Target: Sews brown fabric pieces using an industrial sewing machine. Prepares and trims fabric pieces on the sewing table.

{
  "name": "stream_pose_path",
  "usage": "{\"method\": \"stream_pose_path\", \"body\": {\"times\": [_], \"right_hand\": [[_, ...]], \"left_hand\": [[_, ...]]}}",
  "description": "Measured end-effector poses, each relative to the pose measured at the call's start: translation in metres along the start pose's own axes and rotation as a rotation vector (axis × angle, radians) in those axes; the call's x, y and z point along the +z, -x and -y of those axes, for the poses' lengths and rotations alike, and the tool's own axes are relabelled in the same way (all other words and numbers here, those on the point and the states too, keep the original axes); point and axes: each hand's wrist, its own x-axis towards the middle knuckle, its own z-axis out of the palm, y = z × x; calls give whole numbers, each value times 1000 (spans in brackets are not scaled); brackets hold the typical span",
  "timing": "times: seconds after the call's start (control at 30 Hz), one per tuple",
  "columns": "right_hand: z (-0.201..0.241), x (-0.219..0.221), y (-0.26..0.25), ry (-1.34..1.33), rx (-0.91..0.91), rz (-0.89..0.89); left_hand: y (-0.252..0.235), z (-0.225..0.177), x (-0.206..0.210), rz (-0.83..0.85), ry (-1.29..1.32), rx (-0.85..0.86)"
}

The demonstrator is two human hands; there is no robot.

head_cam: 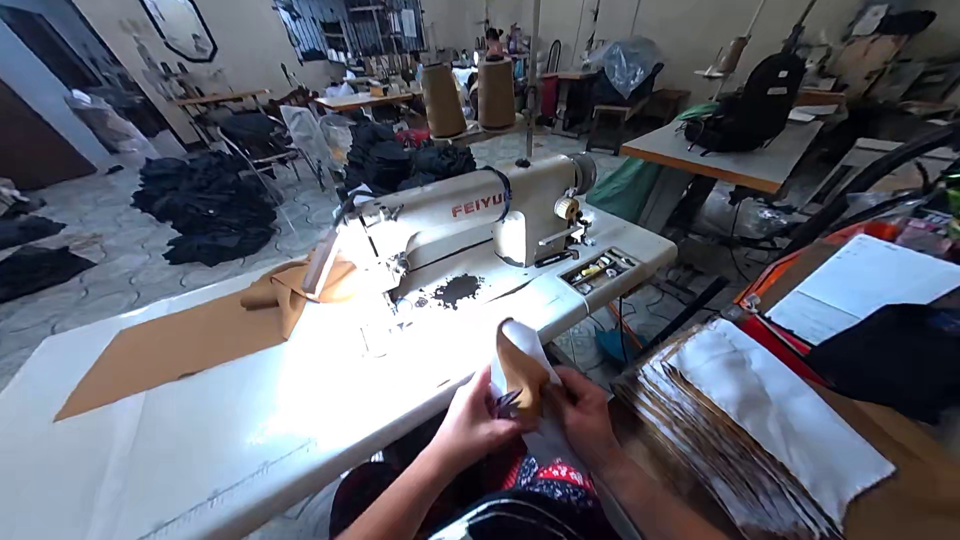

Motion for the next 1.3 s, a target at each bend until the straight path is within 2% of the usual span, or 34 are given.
{"method": "stream_pose_path", "body": {"times": [0.07,0.13,0.23,0.33,0.4,0.47,0.53,0.63,0.7,0.83,0.93,1.03,1.17,1.3], "right_hand": [[21,10,-25,-142,-40,20],[23,13,-45,-55,-80,-12],[20,5,-58,162,-5,106],[22,7,-53,183,83,233],[22,15,-47,146,60,255],[17,23,-46,124,-59,198],[11,26,-52,136,-115,158],[7,26,-63,115,24,237],[5,25,-67,51,155,300],[-2,25,-68,-8,290,303],[-9,29,-64,-72,319,270],[-9,37,-59,-169,298,266],[-7,45,-53,-225,266,278],[-8,47,-47,-347,277,181]], "left_hand": [[-16,-15,6,1,13,-34],[-35,-35,0,-91,-133,-49],[-64,-53,-25,-380,-365,89],[-99,-69,-57,-711,-511,181],[-111,-82,-63,-766,-633,184],[-118,-80,-62,-714,-729,236],[-124,-77,-66,-613,-744,181],[-120,-79,-73,-395,-628,-75],[-103,-80,-74,-336,-548,-216],[-47,-70,-67,-321,-558,-274],[-13,-59,-60,-147,-465,-386],[2,-36,-52,-27,-260,-467],[11,-24,-41,-57,-78,-478],[22,-23,-37,1,-191,-464]]}}
